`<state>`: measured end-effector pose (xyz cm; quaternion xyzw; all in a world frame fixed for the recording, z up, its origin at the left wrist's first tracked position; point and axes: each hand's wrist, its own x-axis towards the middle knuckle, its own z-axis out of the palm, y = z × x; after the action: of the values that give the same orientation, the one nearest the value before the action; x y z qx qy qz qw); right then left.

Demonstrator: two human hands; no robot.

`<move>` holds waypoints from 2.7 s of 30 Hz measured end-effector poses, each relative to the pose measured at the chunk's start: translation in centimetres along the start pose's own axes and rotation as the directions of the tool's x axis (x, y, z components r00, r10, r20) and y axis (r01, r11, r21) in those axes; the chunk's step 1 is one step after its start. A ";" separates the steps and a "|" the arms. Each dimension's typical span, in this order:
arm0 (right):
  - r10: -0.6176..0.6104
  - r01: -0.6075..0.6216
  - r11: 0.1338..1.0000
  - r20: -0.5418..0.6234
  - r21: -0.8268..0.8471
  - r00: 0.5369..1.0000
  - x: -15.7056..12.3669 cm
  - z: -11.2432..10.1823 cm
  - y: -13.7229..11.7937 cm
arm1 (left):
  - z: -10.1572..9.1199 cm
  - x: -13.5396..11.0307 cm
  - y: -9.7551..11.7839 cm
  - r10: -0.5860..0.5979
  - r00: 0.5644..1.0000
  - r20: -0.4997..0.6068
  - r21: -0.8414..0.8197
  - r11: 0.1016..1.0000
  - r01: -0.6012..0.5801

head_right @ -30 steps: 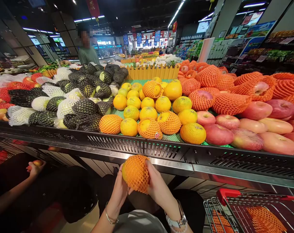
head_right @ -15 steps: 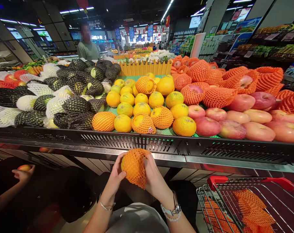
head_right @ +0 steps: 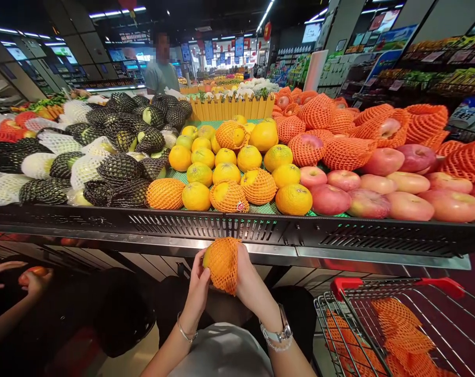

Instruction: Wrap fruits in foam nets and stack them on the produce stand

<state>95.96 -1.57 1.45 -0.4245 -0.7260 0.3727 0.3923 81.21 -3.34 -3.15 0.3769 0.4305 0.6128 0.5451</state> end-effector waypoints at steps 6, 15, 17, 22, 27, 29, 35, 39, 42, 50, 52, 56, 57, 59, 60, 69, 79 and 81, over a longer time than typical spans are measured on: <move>-0.060 0.053 0.991 -0.050 -0.126 0.997 -0.8 0.5 0.5 | 0.0 -0.1 0.8 -0.015 0.991 0.136 -0.011 1.000 0.017; -0.161 0.167 0.978 0.057 -0.126 0.985 0.0 -0.3 -0.6 | -0.5 -0.7 0.6 -0.154 0.983 -0.100 -0.326 0.938 0.114; -0.155 0.155 0.981 0.017 -0.120 0.988 0.3 0.4 -0.3 | -0.4 -0.4 0.7 -0.196 0.974 -0.118 -0.362 0.921 0.142; -0.177 0.173 0.966 -0.007 -0.192 0.984 0.8 1.7 0.0 | 0.7 0.1 1.0 -0.315 0.943 -0.105 -0.473 0.850 0.231; -0.338 0.324 0.941 -0.251 -0.096 0.907 -0.2 -0.1 -0.5 | 1.0 0.7 2.1 -0.363 0.921 -0.144 -0.561 0.796 0.226; -0.366 0.398 0.917 -0.480 -0.038 0.797 -0.6 -0.5 0.1 | 0.7 0.9 2.8 -0.362 0.917 -0.170 -0.588 0.784 0.200; -0.239 0.292 0.937 -0.261 0.190 0.935 0.2 3.0 3.9 | 0.8 0.4 4.3 -0.379 0.919 -0.110 -0.568 0.782 0.254; -0.160 0.222 0.940 -0.239 0.260 0.958 0.6 4.9 5.2 | 1.0 -0.5 4.3 -0.379 0.926 -0.009 -0.471 0.818 0.330; -0.156 0.226 0.944 -0.280 0.239 0.947 0.3 5.2 5.7 | 1.0 -0.6 4.1 -0.299 0.950 -0.084 -0.378 0.892 0.248; 0.049 0.079 0.938 -0.357 0.337 0.933 -1.6 7.3 7.2 | 0.6 0.1 2.6 -0.044 0.989 -0.139 -0.125 0.992 0.027; 0.123 0.039 0.917 -0.373 0.397 0.920 -1.5 7.0 6.7 | -0.3 0.6 3.2 0.083 0.990 -0.112 -0.002 0.997 -0.083; 0.141 0.003 0.882 -0.270 0.471 0.953 -0.8 4.7 4.0 | -1.8 1.5 5.7 0.400 0.917 0.004 0.141 0.907 -0.396; 0.118 -0.002 0.889 -0.223 0.458 0.968 -0.8 4.1 3.2 | -1.9 1.5 6.3 0.391 0.914 0.107 0.165 0.899 -0.405; 0.102 -0.030 0.900 -0.143 0.435 0.984 -0.8 3.2 1.8 | -2.0 1.3 6.8 0.254 0.917 0.307 0.199 0.925 -0.323; 0.120 -0.060 0.894 -0.109 0.443 0.987 -0.8 3.0 1.2 | -2.0 1.2 6.8 0.179 0.913 0.365 0.201 0.943 -0.265; -0.135 0.223 0.966 -0.477 0.132 0.868 0.6 2.9 0.1 | 0.2 0.4 4.4 -0.039 0.953 0.302 -0.052 0.997 0.057; -0.087 0.201 0.930 -0.348 0.309 0.933 0.9 1.4 -0.5 | 1.7 -0.1 4.6 -0.137 0.962 0.236 -0.212 0.959 0.189; -0.076 0.208 0.914 -0.355 0.349 0.932 0.9 1.7 -0.5 | 1.9 0.2 4.7 -0.213 0.961 0.177 -0.322 0.910 0.261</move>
<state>94.04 -1.30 1.39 -0.3426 -0.5918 0.3991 0.6108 81.37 -3.08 1.96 0.2629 0.3212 0.5798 0.7011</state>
